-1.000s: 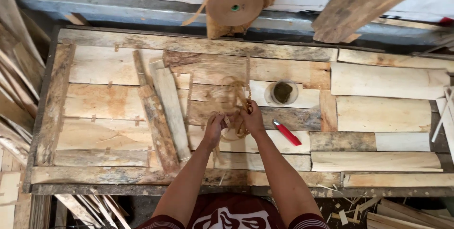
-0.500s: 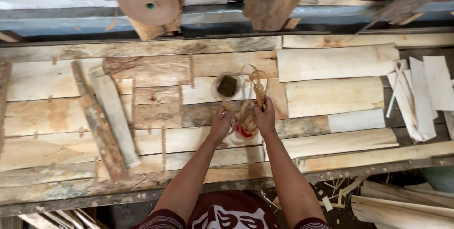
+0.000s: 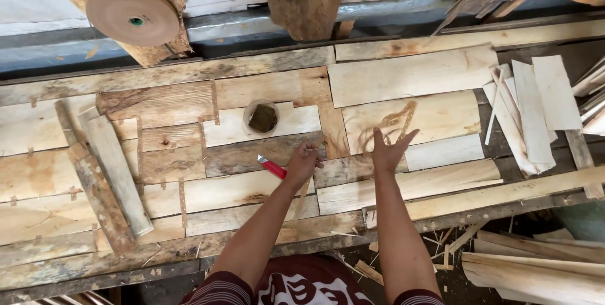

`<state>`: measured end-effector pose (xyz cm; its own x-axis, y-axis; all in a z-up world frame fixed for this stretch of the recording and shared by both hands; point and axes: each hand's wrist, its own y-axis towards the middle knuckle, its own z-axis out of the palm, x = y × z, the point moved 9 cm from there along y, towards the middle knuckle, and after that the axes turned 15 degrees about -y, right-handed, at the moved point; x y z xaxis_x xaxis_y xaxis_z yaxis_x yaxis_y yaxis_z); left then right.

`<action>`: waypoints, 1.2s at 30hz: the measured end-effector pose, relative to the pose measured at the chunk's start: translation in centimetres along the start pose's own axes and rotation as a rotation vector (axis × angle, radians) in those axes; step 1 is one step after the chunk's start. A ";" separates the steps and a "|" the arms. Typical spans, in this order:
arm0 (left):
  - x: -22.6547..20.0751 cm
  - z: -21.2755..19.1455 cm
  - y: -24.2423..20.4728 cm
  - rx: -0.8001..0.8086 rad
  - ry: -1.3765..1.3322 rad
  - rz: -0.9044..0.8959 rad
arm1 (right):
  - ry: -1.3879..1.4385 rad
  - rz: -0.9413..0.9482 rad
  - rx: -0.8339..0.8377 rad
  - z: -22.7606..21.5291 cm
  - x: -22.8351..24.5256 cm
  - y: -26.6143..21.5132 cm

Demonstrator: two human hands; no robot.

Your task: The person is applying thin wood veneer strips to a larger wooden panel using glue and a utility knife.

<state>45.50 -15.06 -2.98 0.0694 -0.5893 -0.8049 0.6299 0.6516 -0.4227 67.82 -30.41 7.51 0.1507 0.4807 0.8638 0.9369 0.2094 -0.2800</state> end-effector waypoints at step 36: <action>0.3 -19.7 -8.0 -0.259 -0.050 -0.016 | -0.780 -0.652 0.193 18.3 -4.9 -13.2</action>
<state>25.24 -11.04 -8.08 0.1033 -0.6196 -0.7781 0.4127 0.7384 -0.5333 48.93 -19.96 -0.71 -0.6787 0.6285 0.3799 0.6862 0.7270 0.0232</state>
